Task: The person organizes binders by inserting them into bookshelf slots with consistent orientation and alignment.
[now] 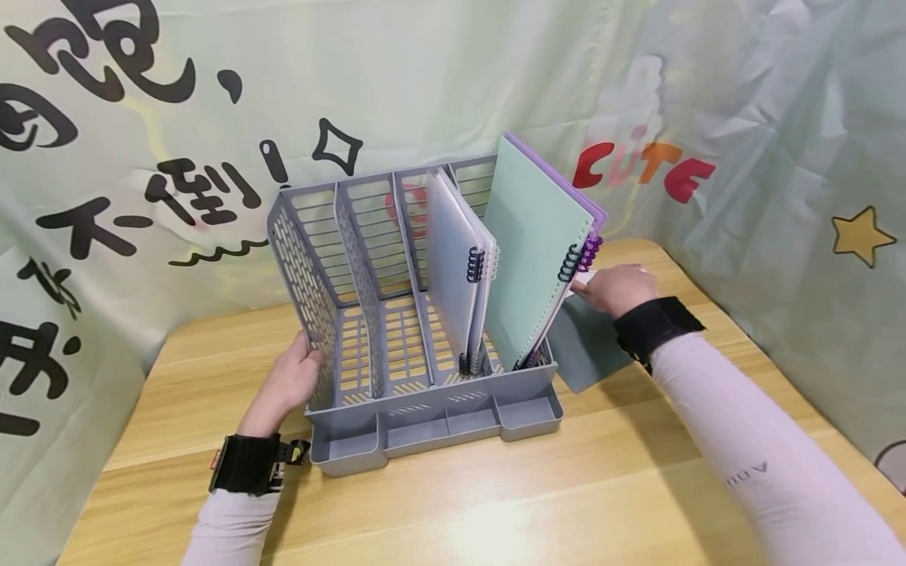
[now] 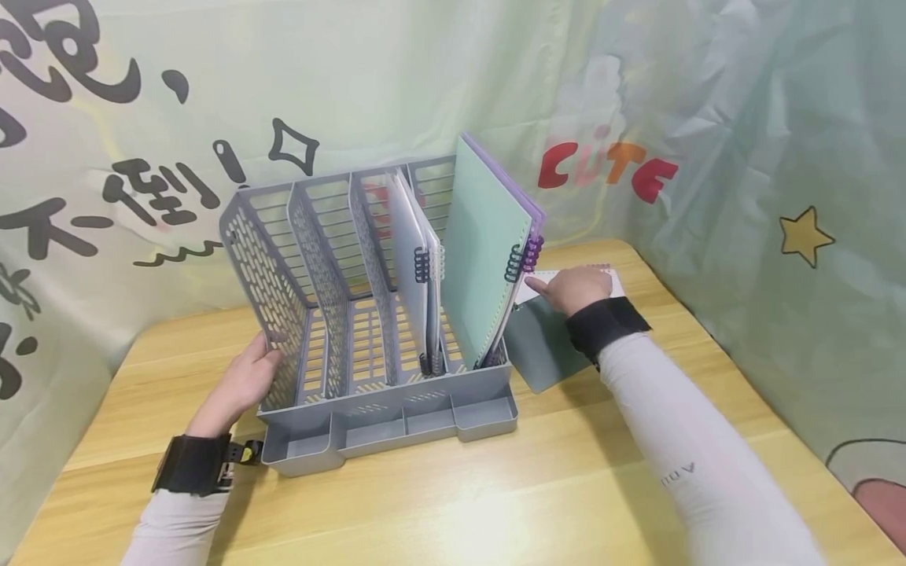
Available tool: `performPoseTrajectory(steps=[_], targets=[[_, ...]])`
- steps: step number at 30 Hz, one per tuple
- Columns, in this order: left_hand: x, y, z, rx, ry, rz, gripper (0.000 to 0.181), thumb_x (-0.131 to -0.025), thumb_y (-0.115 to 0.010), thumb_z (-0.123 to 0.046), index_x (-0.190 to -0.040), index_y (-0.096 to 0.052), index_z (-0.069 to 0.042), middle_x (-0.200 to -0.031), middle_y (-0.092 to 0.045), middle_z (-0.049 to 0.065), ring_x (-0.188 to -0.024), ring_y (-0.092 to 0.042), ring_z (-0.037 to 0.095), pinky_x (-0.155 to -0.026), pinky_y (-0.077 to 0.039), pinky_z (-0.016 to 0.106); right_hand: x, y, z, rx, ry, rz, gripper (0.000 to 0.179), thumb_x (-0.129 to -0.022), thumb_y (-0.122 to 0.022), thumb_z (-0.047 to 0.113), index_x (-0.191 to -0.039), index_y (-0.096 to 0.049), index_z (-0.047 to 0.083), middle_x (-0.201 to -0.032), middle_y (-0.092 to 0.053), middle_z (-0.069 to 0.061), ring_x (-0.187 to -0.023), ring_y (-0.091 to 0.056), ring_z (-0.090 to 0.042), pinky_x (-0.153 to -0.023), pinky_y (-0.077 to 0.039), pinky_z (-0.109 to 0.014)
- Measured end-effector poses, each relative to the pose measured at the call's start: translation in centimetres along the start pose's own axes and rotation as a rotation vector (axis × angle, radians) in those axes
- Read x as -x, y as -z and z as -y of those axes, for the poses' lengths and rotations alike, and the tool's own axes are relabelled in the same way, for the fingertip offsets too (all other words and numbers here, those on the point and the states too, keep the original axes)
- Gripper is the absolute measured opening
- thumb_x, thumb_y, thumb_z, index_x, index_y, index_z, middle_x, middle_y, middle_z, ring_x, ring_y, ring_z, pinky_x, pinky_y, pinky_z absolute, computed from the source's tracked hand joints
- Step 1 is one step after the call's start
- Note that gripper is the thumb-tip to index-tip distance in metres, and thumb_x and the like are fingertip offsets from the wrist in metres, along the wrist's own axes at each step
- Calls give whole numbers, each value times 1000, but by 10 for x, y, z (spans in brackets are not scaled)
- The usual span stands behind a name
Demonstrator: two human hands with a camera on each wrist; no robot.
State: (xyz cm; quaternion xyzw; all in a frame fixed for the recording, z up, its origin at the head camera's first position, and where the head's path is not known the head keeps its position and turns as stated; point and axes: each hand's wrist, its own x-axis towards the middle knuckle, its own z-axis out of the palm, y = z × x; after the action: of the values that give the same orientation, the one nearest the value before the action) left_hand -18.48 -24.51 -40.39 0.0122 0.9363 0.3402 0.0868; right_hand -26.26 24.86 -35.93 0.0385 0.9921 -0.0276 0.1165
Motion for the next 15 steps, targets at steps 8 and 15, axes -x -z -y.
performPoseTrajectory(steps=[8, 15], targets=[[1, 1, 0, -4, -4, -2, 64, -113, -27, -22, -170, -11, 3, -172, -23, 36, -155, -30, 59, -123, -32, 73, -17, -18, 8, 29, -113, -6, 82, -109, -41, 58, -119, -71, -17, -139, -59, -43, -120, -62, -49, -98, -58, -54], [1, 1, 0, 5, 7, -8, 64, -113, -27, -22, -171, -11, 2, -171, -25, 37, -153, -33, 60, -121, -36, 73, -18, -24, 14, 10, -70, -54, 79, -103, -49, 56, -113, -71, -20, -126, -68, -42, -111, -71, -50, -92, -59, -55]])
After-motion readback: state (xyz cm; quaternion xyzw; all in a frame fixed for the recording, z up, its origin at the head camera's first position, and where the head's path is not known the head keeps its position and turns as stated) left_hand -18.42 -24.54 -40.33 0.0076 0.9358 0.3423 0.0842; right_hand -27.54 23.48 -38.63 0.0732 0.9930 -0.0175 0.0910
